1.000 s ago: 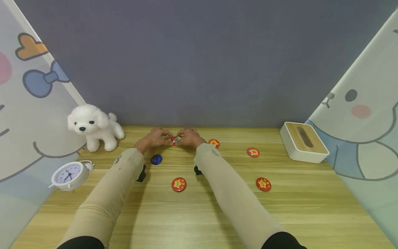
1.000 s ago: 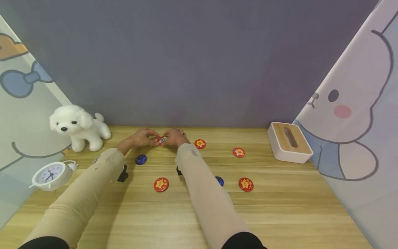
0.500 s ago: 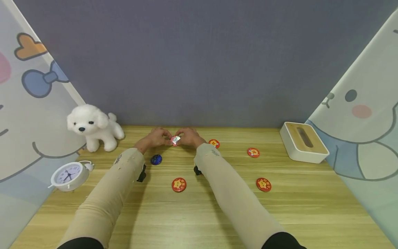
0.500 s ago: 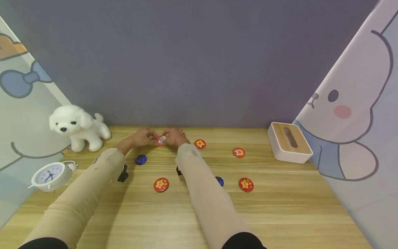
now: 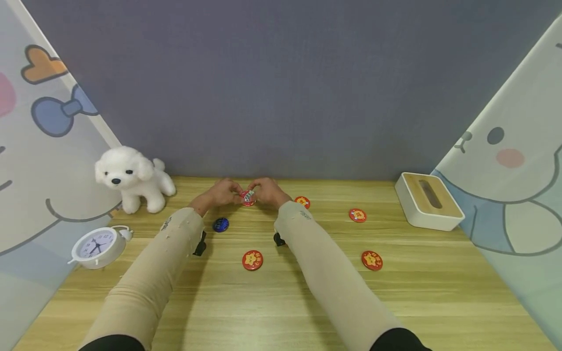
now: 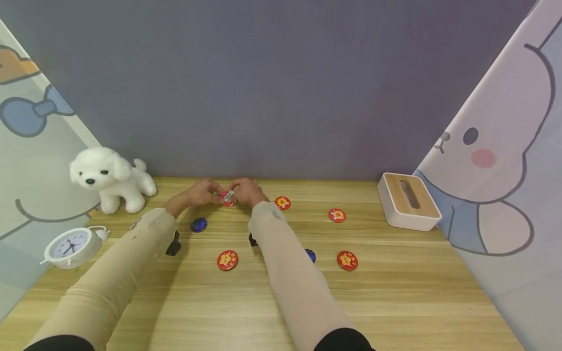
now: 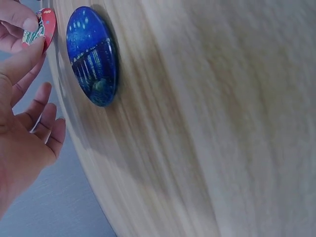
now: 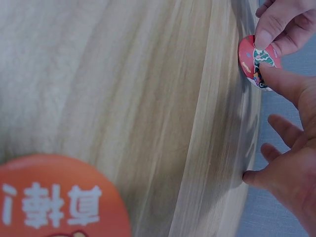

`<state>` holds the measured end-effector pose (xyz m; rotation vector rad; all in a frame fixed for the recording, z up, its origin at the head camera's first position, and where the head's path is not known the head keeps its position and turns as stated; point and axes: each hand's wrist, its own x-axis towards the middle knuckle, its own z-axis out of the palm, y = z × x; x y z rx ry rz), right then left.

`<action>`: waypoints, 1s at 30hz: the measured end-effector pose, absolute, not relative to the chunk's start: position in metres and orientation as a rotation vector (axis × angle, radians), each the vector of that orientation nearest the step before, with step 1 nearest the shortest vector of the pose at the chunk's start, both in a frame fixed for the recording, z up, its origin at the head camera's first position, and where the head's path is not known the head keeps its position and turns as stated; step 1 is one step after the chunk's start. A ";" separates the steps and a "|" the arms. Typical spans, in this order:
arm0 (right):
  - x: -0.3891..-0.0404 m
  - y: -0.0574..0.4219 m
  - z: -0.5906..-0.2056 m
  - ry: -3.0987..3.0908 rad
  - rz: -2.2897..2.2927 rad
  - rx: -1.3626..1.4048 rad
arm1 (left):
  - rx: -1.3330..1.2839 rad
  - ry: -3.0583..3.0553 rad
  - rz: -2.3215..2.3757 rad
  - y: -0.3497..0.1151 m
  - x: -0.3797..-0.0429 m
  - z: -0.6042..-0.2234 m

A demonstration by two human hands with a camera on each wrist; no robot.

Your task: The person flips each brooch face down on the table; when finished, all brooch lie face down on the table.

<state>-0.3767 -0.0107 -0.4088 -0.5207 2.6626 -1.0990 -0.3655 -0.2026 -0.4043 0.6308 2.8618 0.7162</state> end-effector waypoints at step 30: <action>-0.374 -0.006 -0.406 2.466 -1.282 -0.524 | 0.649 2.869 0.703 -0.208 -0.361 -0.398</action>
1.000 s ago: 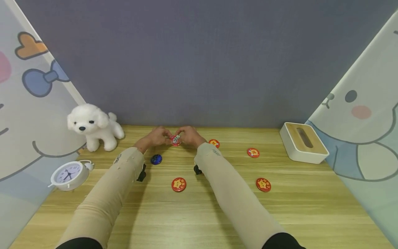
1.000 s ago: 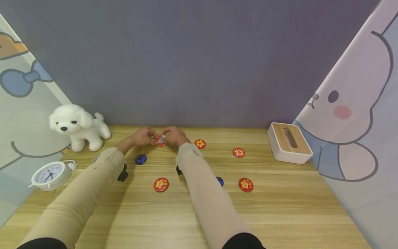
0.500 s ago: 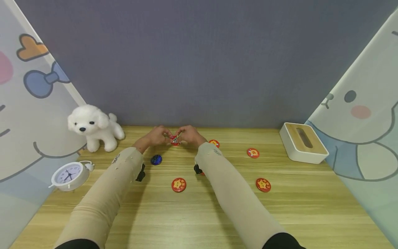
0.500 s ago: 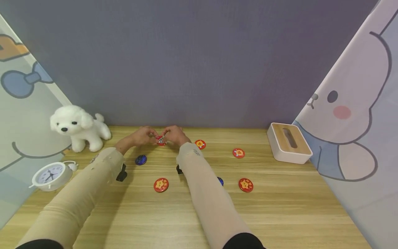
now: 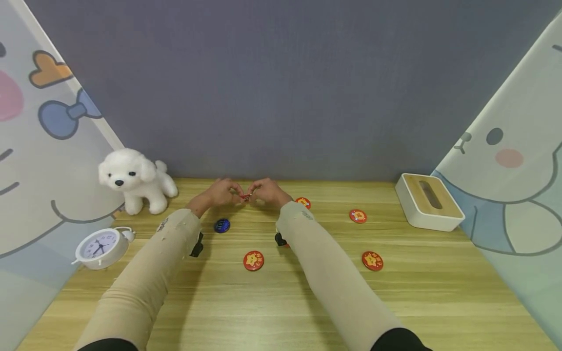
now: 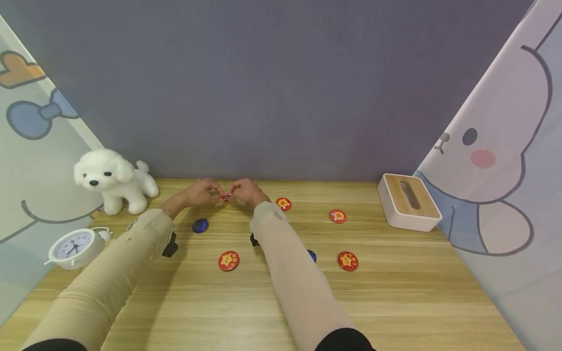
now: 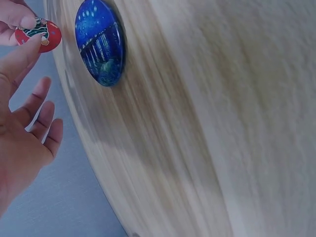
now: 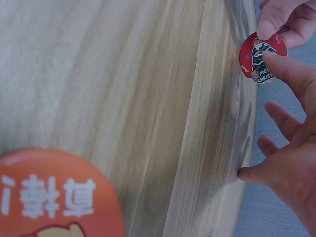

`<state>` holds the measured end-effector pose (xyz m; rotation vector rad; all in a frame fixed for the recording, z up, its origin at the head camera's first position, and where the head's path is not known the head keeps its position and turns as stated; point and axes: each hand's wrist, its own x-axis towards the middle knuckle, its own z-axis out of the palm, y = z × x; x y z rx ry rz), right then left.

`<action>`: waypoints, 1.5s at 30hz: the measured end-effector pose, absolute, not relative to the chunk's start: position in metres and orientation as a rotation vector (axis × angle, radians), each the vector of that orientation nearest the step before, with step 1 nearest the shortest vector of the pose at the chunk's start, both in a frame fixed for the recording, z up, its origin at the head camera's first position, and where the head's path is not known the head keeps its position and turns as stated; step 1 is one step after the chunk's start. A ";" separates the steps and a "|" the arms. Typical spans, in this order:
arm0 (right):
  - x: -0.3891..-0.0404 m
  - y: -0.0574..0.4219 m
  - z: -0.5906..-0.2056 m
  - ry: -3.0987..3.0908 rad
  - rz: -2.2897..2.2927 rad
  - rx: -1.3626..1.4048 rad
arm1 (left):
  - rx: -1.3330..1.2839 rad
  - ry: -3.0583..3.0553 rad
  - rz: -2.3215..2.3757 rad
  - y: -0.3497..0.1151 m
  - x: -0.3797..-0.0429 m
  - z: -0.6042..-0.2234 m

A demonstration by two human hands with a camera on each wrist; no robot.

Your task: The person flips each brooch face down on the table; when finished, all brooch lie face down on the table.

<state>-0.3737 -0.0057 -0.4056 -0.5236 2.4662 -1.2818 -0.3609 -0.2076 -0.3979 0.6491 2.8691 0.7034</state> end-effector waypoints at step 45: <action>-0.365 0.038 -0.383 2.533 -1.047 -0.600 | 0.575 2.835 0.703 -0.201 -0.347 -0.381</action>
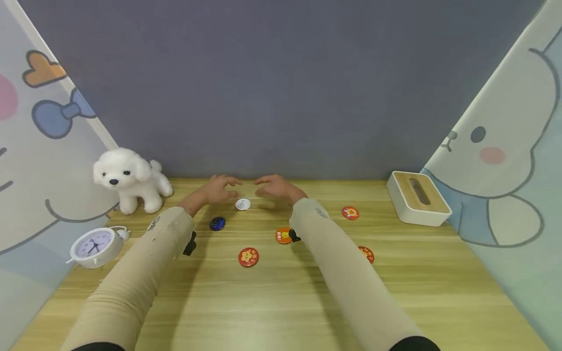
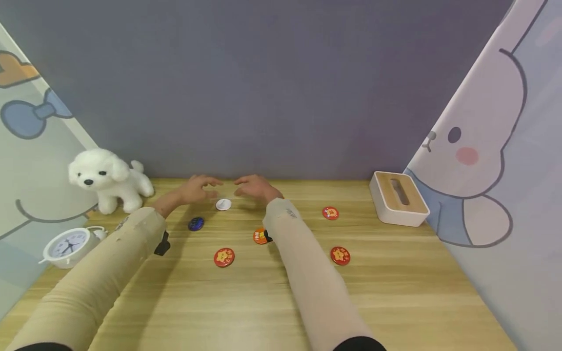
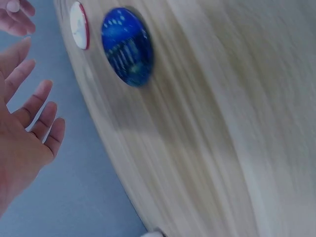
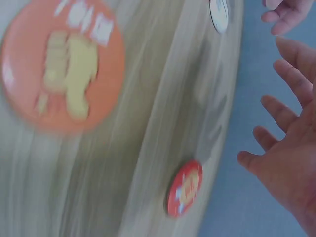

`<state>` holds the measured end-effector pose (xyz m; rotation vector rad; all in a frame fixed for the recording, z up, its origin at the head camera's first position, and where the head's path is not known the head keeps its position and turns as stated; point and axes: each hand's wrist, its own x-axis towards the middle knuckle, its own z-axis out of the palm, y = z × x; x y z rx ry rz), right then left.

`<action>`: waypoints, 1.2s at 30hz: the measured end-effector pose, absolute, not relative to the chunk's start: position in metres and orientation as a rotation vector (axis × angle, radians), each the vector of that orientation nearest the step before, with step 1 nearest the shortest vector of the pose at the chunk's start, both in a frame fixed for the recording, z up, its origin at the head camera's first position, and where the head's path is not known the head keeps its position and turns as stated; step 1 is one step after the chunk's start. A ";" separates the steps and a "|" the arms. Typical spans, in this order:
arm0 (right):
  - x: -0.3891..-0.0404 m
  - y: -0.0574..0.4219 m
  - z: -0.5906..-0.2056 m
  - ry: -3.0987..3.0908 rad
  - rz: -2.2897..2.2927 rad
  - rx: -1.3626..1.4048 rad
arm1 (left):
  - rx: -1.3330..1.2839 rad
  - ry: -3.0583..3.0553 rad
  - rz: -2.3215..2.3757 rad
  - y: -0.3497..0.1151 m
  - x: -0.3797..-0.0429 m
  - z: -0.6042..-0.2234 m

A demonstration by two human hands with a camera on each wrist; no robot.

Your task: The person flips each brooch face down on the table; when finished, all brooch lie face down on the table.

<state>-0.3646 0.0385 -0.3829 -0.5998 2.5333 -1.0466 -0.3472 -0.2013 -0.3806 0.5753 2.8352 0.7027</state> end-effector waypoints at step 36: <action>-0.355 0.145 -0.406 2.627 -0.978 -0.356 | 0.837 2.754 0.587 -0.086 -0.368 -0.403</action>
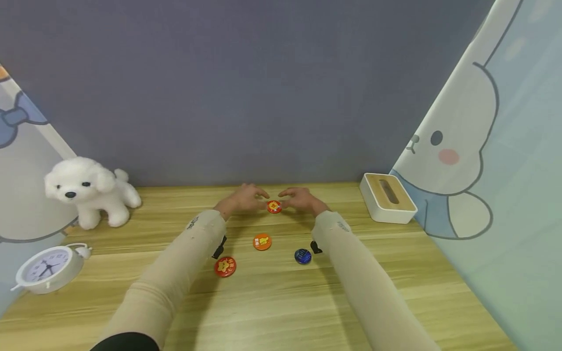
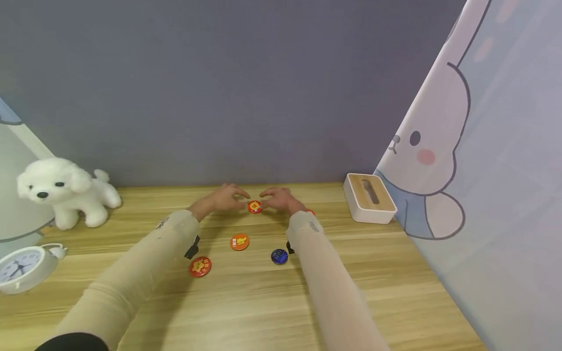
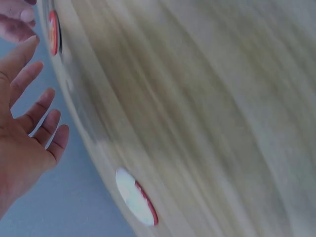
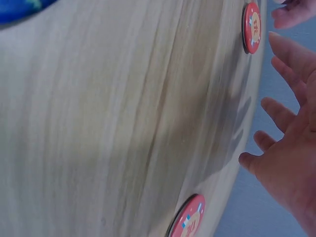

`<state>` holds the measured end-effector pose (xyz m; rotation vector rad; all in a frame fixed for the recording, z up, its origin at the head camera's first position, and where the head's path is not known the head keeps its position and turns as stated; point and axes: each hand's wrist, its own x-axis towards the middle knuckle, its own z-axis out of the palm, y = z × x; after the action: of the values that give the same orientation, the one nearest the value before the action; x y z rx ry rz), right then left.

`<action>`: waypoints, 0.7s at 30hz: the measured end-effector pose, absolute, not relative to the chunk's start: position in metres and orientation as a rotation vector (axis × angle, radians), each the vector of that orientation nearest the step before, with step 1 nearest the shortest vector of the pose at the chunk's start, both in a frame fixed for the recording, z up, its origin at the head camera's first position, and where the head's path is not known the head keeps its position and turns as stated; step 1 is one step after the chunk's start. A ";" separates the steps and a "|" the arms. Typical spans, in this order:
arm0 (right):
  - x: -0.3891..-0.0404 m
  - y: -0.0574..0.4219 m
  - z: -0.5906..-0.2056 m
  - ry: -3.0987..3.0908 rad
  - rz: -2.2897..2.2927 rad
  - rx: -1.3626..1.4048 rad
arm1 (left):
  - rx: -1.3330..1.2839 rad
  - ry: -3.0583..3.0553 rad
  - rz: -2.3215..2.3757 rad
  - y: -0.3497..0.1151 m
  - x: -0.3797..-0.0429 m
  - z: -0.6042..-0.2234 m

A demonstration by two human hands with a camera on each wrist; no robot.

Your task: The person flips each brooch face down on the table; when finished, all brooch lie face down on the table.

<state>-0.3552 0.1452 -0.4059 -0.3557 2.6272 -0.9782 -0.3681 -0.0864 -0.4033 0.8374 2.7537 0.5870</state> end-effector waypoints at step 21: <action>-0.365 0.139 -0.418 2.614 -0.910 -0.365 | 0.732 2.780 0.517 -0.070 -0.372 -0.416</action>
<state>-0.3646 0.1391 -0.4184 -0.3645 2.6136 -0.9100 -0.3717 -0.0696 -0.4157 0.7316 2.7797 0.5169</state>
